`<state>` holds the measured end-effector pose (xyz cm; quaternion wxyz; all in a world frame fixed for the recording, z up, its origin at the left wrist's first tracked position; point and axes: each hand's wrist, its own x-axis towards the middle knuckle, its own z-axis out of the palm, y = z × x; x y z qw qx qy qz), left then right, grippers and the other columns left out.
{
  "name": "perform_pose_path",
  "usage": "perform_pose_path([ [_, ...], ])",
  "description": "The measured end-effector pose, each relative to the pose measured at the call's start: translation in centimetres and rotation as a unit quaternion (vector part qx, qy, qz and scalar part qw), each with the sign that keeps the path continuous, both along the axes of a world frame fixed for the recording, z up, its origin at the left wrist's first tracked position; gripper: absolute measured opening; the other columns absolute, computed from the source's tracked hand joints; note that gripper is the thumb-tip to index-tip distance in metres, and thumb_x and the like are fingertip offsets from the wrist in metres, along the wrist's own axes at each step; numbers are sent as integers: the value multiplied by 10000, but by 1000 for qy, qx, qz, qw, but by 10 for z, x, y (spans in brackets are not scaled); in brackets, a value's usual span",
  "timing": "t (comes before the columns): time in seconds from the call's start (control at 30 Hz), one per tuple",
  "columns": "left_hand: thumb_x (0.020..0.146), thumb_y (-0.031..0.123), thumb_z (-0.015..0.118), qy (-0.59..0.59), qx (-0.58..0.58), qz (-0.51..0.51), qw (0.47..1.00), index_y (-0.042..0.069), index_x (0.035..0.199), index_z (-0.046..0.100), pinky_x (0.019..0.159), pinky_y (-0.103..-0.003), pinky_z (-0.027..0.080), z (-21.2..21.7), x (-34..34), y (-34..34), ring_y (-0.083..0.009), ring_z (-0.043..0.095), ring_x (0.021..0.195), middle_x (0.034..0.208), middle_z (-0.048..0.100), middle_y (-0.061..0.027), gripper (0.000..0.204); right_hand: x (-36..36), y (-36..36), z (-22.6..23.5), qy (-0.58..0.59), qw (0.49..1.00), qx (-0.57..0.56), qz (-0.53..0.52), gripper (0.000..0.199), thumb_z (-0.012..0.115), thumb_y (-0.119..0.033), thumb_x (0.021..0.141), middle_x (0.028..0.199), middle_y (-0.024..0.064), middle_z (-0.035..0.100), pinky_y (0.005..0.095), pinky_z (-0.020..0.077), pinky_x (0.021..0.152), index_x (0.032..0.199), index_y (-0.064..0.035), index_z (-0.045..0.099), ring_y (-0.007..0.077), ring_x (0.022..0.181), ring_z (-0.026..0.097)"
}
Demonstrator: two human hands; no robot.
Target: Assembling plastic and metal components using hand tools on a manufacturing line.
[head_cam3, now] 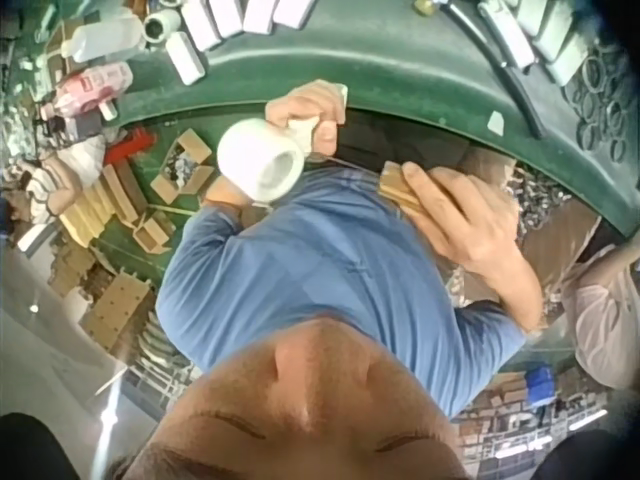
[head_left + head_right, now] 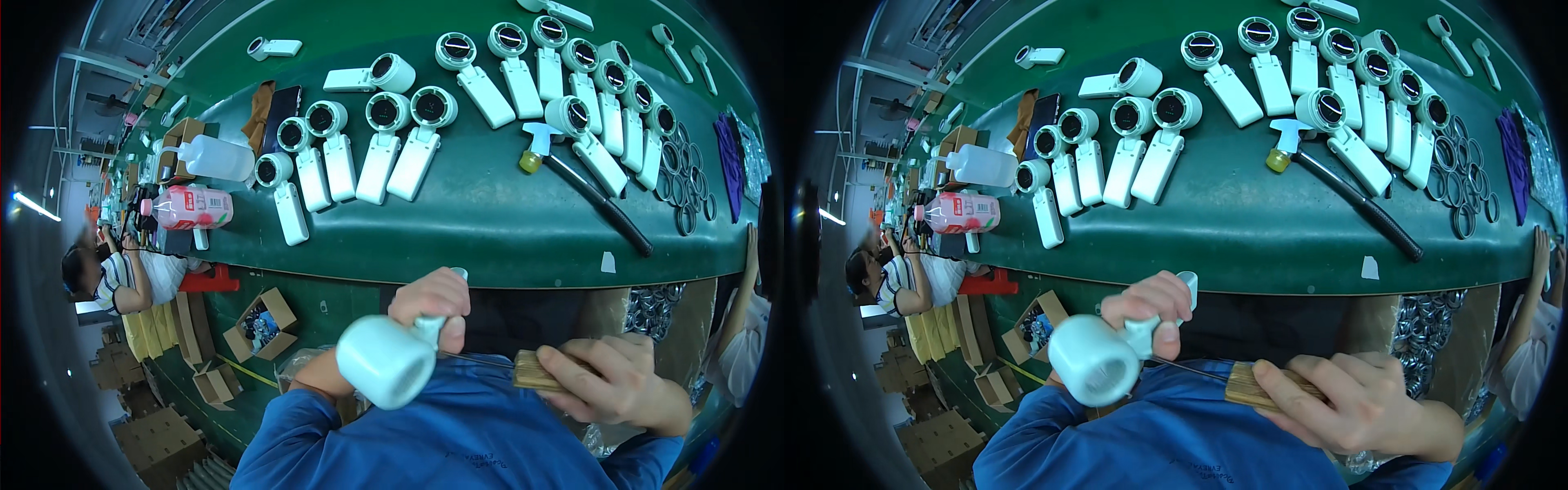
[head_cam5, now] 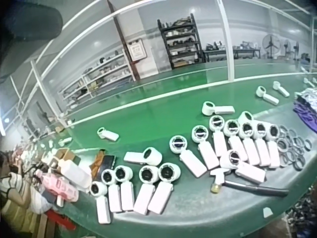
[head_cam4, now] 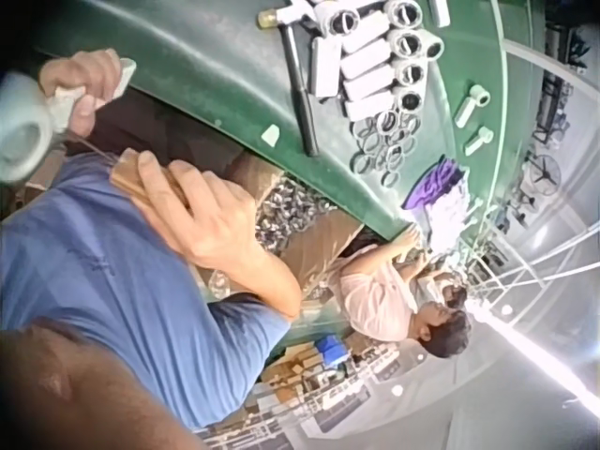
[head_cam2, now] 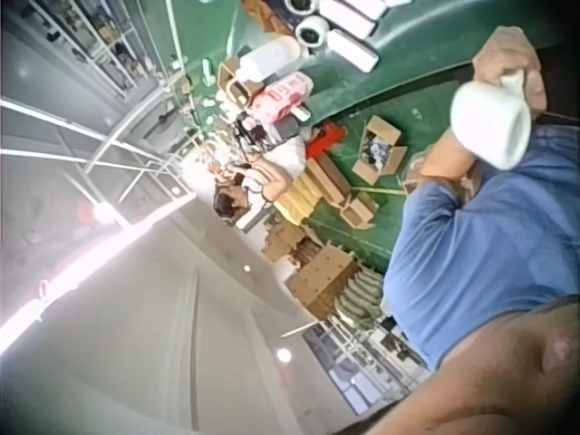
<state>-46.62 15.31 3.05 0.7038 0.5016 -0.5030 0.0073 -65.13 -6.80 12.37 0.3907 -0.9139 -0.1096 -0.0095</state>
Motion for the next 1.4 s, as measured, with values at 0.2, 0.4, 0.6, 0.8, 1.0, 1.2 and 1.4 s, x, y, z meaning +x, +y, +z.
perform_pose_path([
  [0.2,963,56,566,114,82,-1,990,124,1165,370,681,-381,511,8,-3,5,-167,551,654,843,504,-51,289,-3,-17,9,-91,987,-134,4,381,756,-266,823,851,40,649,254,357,470,1160,-90,751,114,565,513],
  [0.4,977,64,548,172,101,10,980,124,1137,375,677,-369,510,6,-14,2,-156,541,657,826,486,-48,243,39,-1,32,-181,946,-269,18,345,720,-260,852,849,53,643,254,305,476,1150,-89,758,107,573,486],
  [0.6,960,95,607,194,130,-12,972,101,1100,397,662,-347,492,4,-13,5,-161,526,681,821,489,-53,253,50,7,34,-231,911,-340,31,318,715,-232,857,824,65,635,250,287,469,1134,-83,764,109,548,472],
  [0.8,926,123,685,133,213,-22,968,78,1051,459,654,-329,469,-10,-6,10,-178,524,691,836,521,-65,262,48,8,10,-199,944,-262,-8,290,723,-183,855,779,83,625,248,299,455,1121,-75,762,125,503,477],
  [1.0,858,87,750,-15,247,-1,969,64,845,612,610,-369,487,-12,12,12,-264,604,681,769,608,-72,141,50,7,0,-98,993,-48,-47,294,722,-146,859,783,87,632,241,342,456,1144,-77,738,147,501,512],
  [1.2,944,148,672,-33,292,50,954,44,896,538,616,-315,433,-16,3,16,-188,543,656,818,573,-76,176,57,3,-2,-226,946,-232,20,333,720,-125,844,836,69,653,224,380,469,1174,-82,713,145,531,541],
  [1.4,954,126,647,94,273,21,957,43,896,538,597,-308,430,-1,0,12,-190,559,666,798,576,-78,149,59,2,1,-37,998,-56,-6,322,703,-145,879,884,73,673,215,370,462,1191,-63,700,124,531,515],
])
